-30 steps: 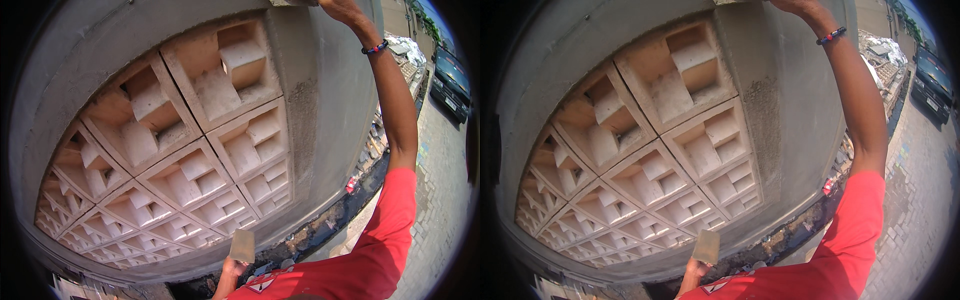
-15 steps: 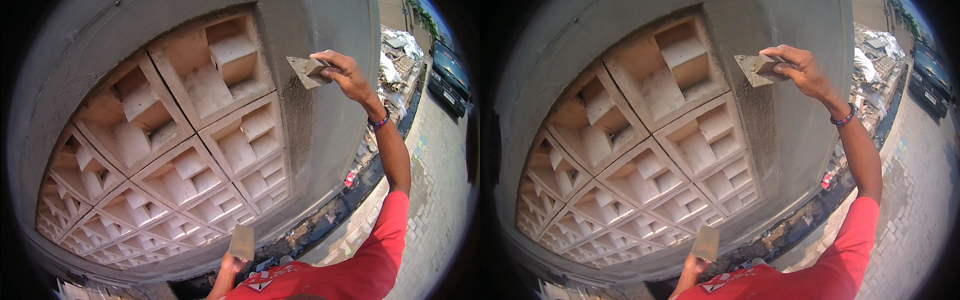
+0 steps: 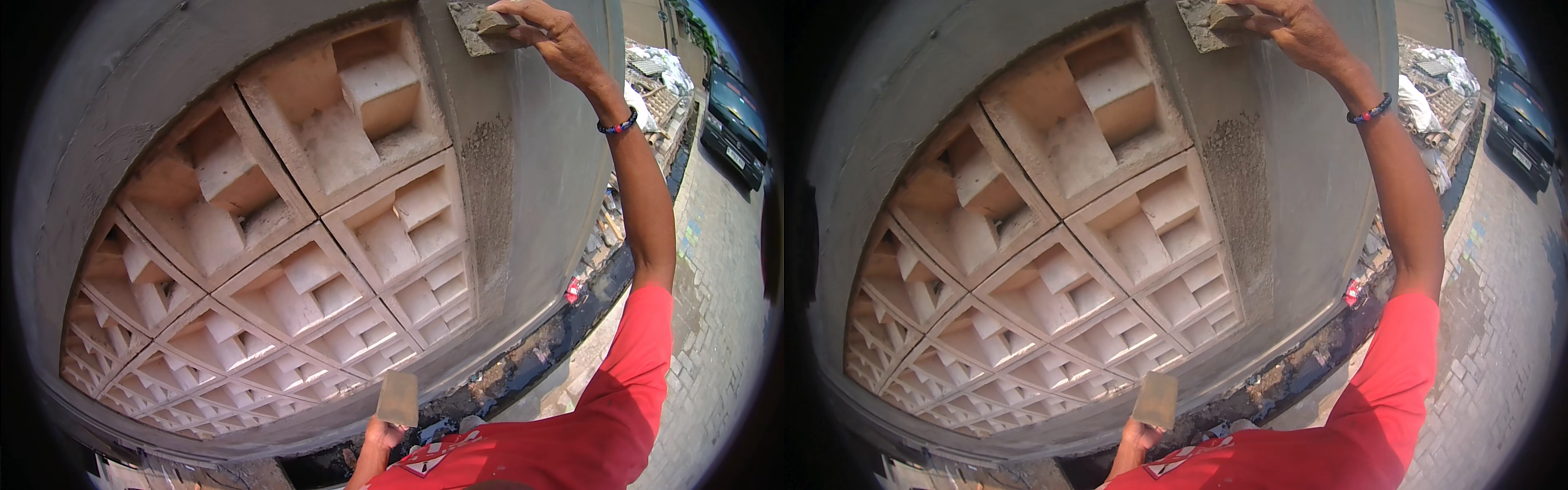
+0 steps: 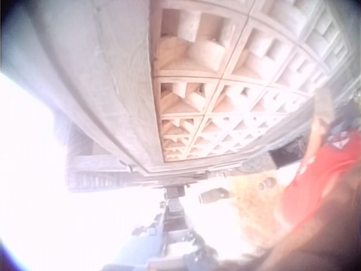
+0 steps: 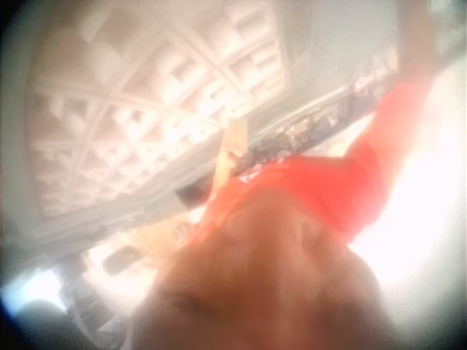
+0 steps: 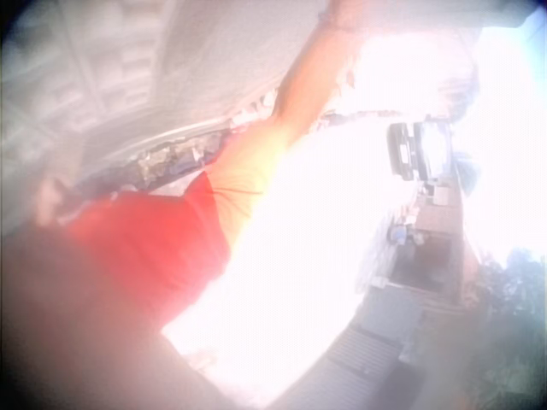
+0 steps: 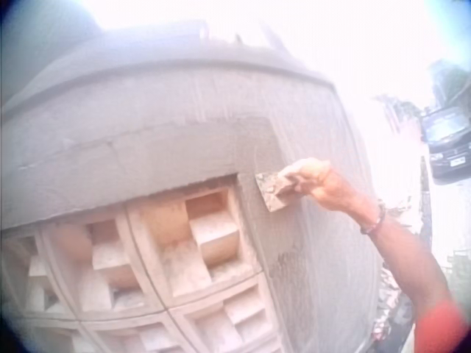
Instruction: The person applies cement to a decorative lattice wall using a trowel and a hawk. They repeatedly scoop cement from the hawk and smooth it onto the wall surface around the lattice pattern.
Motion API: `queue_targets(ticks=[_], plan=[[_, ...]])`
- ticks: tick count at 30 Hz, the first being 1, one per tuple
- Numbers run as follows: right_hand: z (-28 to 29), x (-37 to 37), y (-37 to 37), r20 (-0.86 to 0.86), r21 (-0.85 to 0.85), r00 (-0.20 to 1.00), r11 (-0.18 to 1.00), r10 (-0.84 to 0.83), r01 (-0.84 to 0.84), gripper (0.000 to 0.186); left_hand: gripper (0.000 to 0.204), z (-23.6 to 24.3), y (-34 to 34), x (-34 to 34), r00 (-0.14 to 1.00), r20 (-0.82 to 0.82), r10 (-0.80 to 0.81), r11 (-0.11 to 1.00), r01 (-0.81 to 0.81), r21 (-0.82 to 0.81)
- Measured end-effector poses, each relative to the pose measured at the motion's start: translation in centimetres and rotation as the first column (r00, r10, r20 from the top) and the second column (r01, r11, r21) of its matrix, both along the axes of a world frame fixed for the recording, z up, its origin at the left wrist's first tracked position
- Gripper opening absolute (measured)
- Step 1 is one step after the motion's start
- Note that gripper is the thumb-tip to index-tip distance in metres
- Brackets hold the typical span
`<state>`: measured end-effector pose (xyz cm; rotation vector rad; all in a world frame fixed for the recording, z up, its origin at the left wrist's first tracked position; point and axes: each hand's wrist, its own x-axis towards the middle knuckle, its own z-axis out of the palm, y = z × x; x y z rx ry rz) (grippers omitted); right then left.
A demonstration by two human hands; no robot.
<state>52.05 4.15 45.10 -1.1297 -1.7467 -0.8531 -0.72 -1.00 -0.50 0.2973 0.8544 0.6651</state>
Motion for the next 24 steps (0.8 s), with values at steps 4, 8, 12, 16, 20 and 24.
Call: queue_targets(ticks=[4, 8, 12, 16, 20, 24], plan=[[-8.1, -2.8, -1.6, -0.040, -0.082, 0.993, 0.990, 0.109, -0.112, 0.041, 0.025, -0.3, 0.3, -0.2, 0.999, -0.004, -0.046, 0.999, 0.046, -0.012], [-16.2, -4.1, -3.6, -0.078, -0.402, 0.993, 0.909, 0.086, -0.110, 0.039, 0.021, 1.9, 0.0, 1.5, 0.994, -0.107, 0.000, 1.000, -0.001, -0.004], [-16.3, -4.2, -5.0, -0.354, -0.351, 0.918, 0.884, 0.180, -0.309, 0.035, 0.020, 2.5, 0.0, 1.8, 0.993, -0.114, 0.001, 1.000, 0.000, 0.004], [-9.4, -3.3, -4.7, -0.470, -0.097, 0.829, 0.916, 0.304, -0.390, 0.034, 0.022, 1.1, 0.1, 0.7, 0.998, -0.055, -0.039, 0.999, 0.041, 0.023], [0.9, -3.3, -3.4, -0.302, 0.054, 0.890, 0.938, 0.342, -0.343, 0.034, 0.023, -0.1, 0.0, -0.2, 0.998, 0.019, -0.058, 0.998, 0.058, 0.037], [9.1, -4.3, -2.9, -0.240, 0.036, 0.935, 0.965, 0.260, -0.259, 0.032, 0.023, -0.4, -0.1, -0.1, 0.998, 0.037, -0.046, 0.998, 0.045, 0.038]])
